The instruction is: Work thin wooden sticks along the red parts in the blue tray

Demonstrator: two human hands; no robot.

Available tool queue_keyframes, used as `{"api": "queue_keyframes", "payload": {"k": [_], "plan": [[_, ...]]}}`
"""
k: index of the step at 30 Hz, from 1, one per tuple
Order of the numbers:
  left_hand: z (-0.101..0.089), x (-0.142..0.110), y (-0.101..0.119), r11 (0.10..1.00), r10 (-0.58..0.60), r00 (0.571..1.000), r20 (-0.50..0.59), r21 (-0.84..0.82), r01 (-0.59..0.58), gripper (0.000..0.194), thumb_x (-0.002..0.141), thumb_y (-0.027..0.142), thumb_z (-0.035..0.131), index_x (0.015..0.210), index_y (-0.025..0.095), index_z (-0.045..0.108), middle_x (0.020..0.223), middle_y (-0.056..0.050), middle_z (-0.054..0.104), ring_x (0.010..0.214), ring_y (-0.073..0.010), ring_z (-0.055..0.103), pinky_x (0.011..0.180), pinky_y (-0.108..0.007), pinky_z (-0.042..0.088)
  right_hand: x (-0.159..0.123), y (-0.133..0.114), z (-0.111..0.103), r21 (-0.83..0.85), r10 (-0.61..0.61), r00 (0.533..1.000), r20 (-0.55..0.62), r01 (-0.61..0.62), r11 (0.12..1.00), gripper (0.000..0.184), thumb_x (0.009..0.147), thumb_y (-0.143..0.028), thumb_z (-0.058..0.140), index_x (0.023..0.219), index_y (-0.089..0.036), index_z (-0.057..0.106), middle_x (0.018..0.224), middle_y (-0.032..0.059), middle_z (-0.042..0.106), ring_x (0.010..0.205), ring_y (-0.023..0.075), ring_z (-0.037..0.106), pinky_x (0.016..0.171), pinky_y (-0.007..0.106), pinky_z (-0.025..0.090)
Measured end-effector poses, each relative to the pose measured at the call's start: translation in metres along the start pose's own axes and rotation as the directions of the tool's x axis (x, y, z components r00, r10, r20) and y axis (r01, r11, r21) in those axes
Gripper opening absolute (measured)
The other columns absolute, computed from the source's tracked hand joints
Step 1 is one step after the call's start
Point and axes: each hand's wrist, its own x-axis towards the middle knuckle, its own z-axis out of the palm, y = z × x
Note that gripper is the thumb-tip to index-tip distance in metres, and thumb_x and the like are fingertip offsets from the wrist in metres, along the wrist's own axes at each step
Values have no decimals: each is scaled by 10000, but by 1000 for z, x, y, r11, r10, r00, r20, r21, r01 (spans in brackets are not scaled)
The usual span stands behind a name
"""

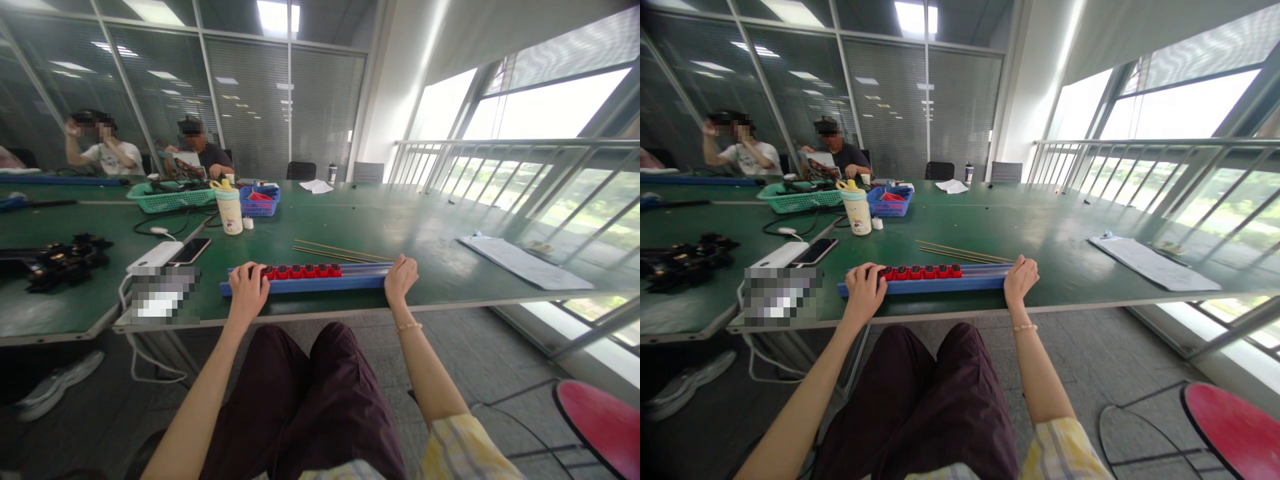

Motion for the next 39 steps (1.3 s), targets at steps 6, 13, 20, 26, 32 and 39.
{"api": "queue_keyframes", "payload": {"k": [6,13,20,26,32,39], "plan": [[0,0,0,1000,4,1000,-1,2,-4,354,935,312,442,1212,191,625,1274,-158,518,1177,-336,398,1019,-510,370,-2,-4,-3,-52,-68,996,50,71,996,470,1021,-527,196,897,-197,507,943,156,593,947,308,534,839,434,349],[-1,0,2,1000,12,1000,-9,20,-12,348,945,317,439,1205,187,629,1267,-148,524,1169,-329,393,1028,-502,372,-2,-6,-6,-139,-156,983,94,169,976,519,1036,-533,209,912,-177,564,950,142,634,940,272,542,825,376,323],[-2,1,2,1000,8,1000,-3,28,-8,348,950,317,433,1202,184,631,1270,-154,528,1167,-329,391,1018,-503,381,0,-6,-9,-148,-220,943,250,262,954,451,1039,-478,305,924,-173,617,953,109,664,947,241,537,840,337,288],[-1,0,0,999,5,1000,-2,34,-5,350,948,318,434,1204,183,633,1271,-158,527,1162,-333,395,998,-506,389,4,-5,-12,-109,-257,877,405,325,939,318,1008,-405,439,967,-206,683,1013,78,670,1012,230,530,848,323,289],[-2,-1,-3,1000,13,1000,-20,18,-13,343,944,318,441,1195,188,637,1264,-150,529,1168,-335,396,1002,-502,386,15,-12,-19,-120,-263,764,589,405,907,323,1009,-389,436,1020,-250,728,1043,85,644,1063,236,533,848,322,330],[-4,-2,-7,1000,15,1000,-15,12,-15,348,949,323,437,1205,189,630,1272,-153,533,1169,-333,399,993,-503,389,48,-35,-5,-209,-171,523,835,589,781,335,1013,-372,426,1120,-251,720,1179,116,668,1143,251,571,904,336,413]]}}
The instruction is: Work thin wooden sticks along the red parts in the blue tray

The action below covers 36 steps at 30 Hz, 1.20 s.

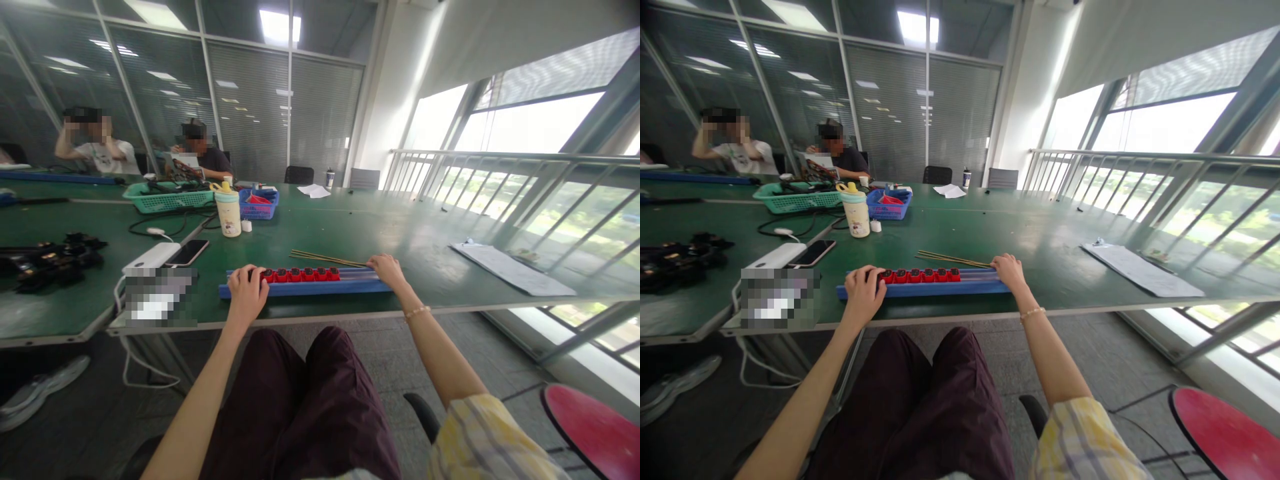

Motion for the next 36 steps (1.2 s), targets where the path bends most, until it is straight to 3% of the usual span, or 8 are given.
{"api": "queue_keyframes", "payload": {"k": [3,7,10,17,22,27,32,36], "plan": [[0,0,-2,1000,0,1000,-3,0,0,345,950,325,438,1206,193,628,1274,-153,533,1169,-331,400,992,-502,389,21,-3,-6,-45,17,981,193,-8,999,326,1002,-360,458,1150,-240,722,1194,105,701,1136,240,617,909,326,451],[1,0,-3,1000,4,1000,-17,3,-4,341,949,325,442,1198,192,633,1260,-149,538,1161,-330,409,997,-498,385,45,-9,-6,-67,18,951,310,3,998,243,910,-278,612,1088,-218,766,1106,111,746,1020,219,689,838,272,496],[1,1,-2,1000,3,1000,-21,2,-3,344,948,321,440,1198,190,637,1260,-148,536,1162,-333,411,1006,-499,379,56,-16,-4,-99,23,935,354,13,995,267,875,-210,623,1099,-204,769,1147,137,738,1032,244,703,839,296,521],[0,1,0,1000,-10,1000,0,-5,10,348,940,321,446,1205,195,633,1272,-152,528,1171,-332,407,1006,-503,379,64,-25,2,-163,43,922,384,22,986,338,849,-179,629,1164,-149,745,1202,212,705,1106,299,689,884,368,544],[1,1,0,1000,-3,1000,-1,0,3,351,943,324,439,1205,193,632,1271,-153,527,1176,-329,401,1014,-504,376,59,-24,0,-171,42,929,367,23,985,321,861,-171,619,1156,-158,746,1190,208,710,1105,295,691,879,363,548],[1,1,1,1000,-6,1000,-7,-11,6,352,940,320,440,1205,192,634,1268,-158,530,1175,-331,397,1017,-508,371,54,-25,-2,-167,38,945,325,17,986,423,905,-147,552,1306,-228,661,1230,173,702,1126,258,683,890,355,543],[1,1,3,1000,0,1000,-12,-9,0,351,944,320,438,1206,190,632,1269,-154,527,1174,-329,399,1023,-502,367,56,-27,-2,-177,54,941,335,7,984,306,884,-186,615,1156,-162,752,1145,208,726,1069,269,706,859,328,550],[1,1,3,1000,-9,1000,1,-12,9,355,944,321,437,1214,193,629,1274,-152,525,1177,-332,401,1013,-504,374,59,-27,0,-180,35,940,339,29,983,305,862,-173,647,1144,-126,756,1105,225,733,1037,264,717,854,311,554]]}}
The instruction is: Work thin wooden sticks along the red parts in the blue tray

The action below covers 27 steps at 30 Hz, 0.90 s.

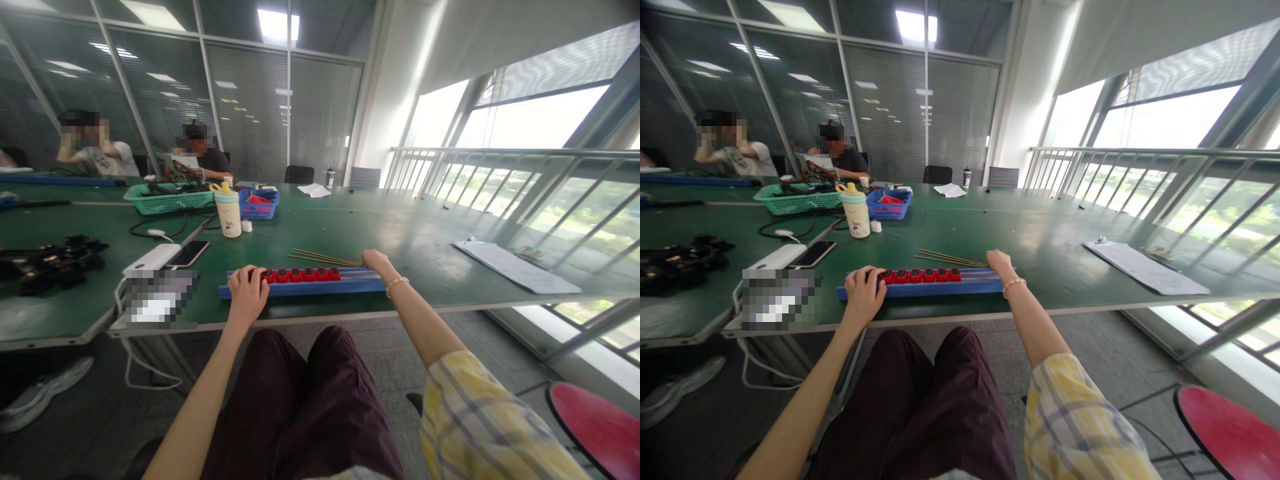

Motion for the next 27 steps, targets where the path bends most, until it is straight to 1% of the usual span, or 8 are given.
{"api": "queue_keyframes", "payload": {"k": [6,11,15,22,27], "plan": [[1,0,-1,1000,-2,1000,4,-3,2,354,945,325,440,1216,192,626,1281,-153,523,1180,-332,393,1020,-507,371,5,0,2,-25,-59,998,2,59,998,354,852,-186,671,1185,-82,728,1089,235,736,1045,252,717,900,295,540],[2,0,-1,1000,-10,1000,6,-8,10,356,940,324,447,1216,191,627,1279,-156,521,1184,-334,392,1025,-510,368,10,2,5,-33,-108,993,39,110,993,281,832,-108,654,1089,-54,757,1083,228,740,1017,256,723,893,300,541],[2,0,-1,1000,-9,1000,13,-15,9,358,938,321,441,1216,193,627,1285,-156,518,1189,-334,389,1027,-511,365,14,5,7,-16,-128,990,62,130,991,251,821,-113,664,1046,-82,773,1054,192,756,1002,243,724,875,287,540],[3,-1,-4,1000,2,1000,1,-4,-2,361,933,324,447,1215,192,630,1277,-155,519,1175,-332,394,1026,-508,360,17,9,7,38,-143,986,82,140,989,302,823,-100,631,1085,-147,774,1096,134,761,1003,227,724,862,288,545],[2,-1,-3,1000,-3,1000,1,4,3,359,941,326,438,1210,188,631,1278,-153,523,1178,-331,396,1020,-502,367,18,10,6,45,-149,983,104,145,988,287,827,-128,634,1075,-141,778,1100,132,761,1008,230,718,859,293,544]]}}
